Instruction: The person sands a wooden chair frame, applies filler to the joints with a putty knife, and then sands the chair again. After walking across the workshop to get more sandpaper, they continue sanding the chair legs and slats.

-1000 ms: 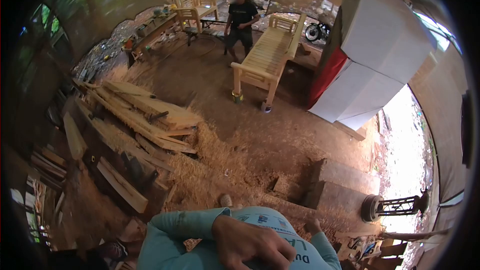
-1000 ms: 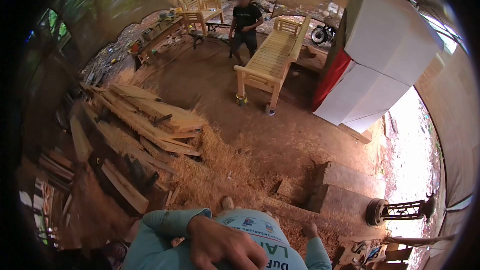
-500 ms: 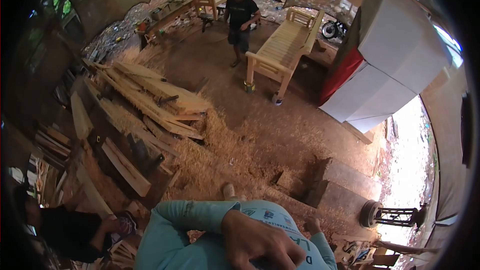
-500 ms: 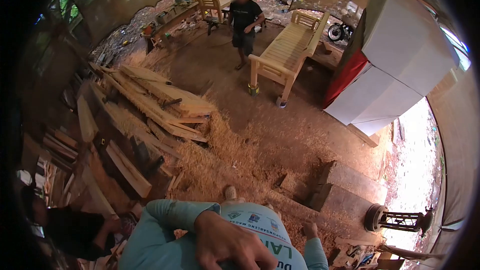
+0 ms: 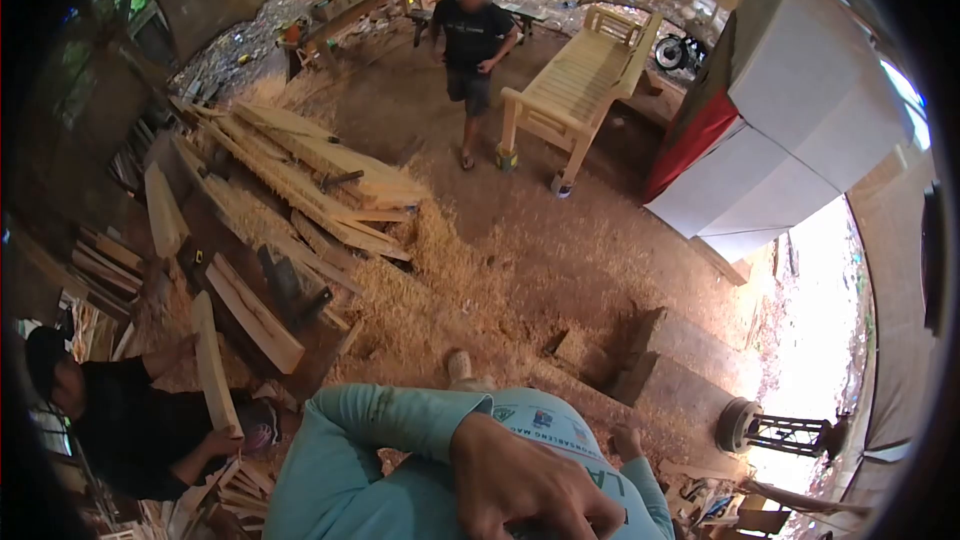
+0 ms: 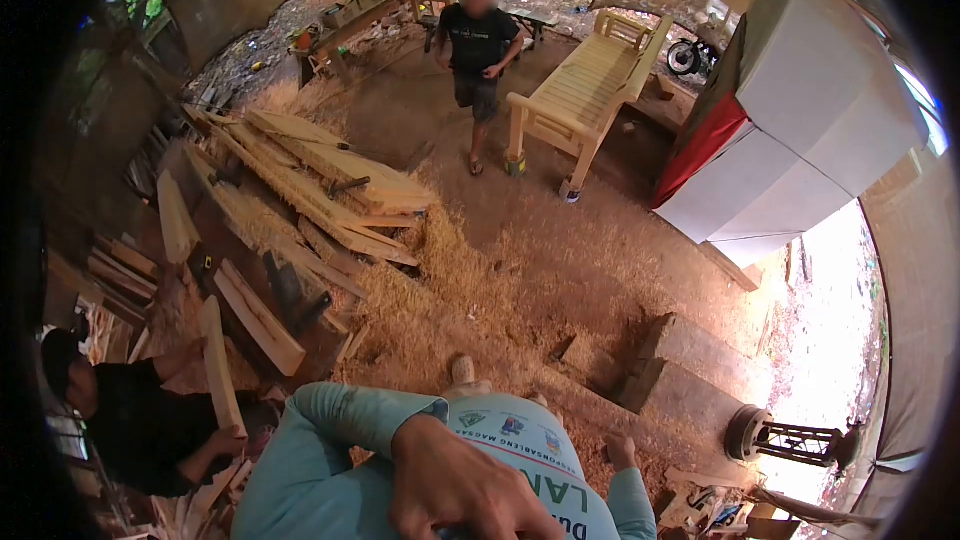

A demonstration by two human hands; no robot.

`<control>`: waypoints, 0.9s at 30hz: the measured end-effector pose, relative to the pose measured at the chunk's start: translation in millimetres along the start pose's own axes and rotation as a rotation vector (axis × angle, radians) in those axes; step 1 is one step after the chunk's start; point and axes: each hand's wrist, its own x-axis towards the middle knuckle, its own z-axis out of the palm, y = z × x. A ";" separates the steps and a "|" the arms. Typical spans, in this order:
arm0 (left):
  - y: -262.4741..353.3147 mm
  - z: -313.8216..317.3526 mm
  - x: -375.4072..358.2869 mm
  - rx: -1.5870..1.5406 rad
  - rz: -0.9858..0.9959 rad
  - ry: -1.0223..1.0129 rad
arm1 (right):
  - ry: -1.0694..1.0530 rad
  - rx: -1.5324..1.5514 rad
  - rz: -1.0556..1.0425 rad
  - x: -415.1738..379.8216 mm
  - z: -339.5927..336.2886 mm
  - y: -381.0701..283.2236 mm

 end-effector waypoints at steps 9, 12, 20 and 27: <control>7.9 -8.5 -5.4 -0.005 -0.296 -0.283 | 0.011 -0.047 -0.004 -12.6 8.7 -11.5; 3.9 -7.8 -7.1 0.035 -0.182 -0.232 | 0.036 -0.038 0.001 -13.7 10.1 -11.2; 4.3 -5.7 -3.1 0.065 -0.089 -0.106 | 0.025 -0.001 0.075 -15.6 10.3 -10.3; -3.4 -14.0 -10.2 0.013 -0.294 -0.302 | 0.067 -0.043 0.031 -14.4 11.8 -7.6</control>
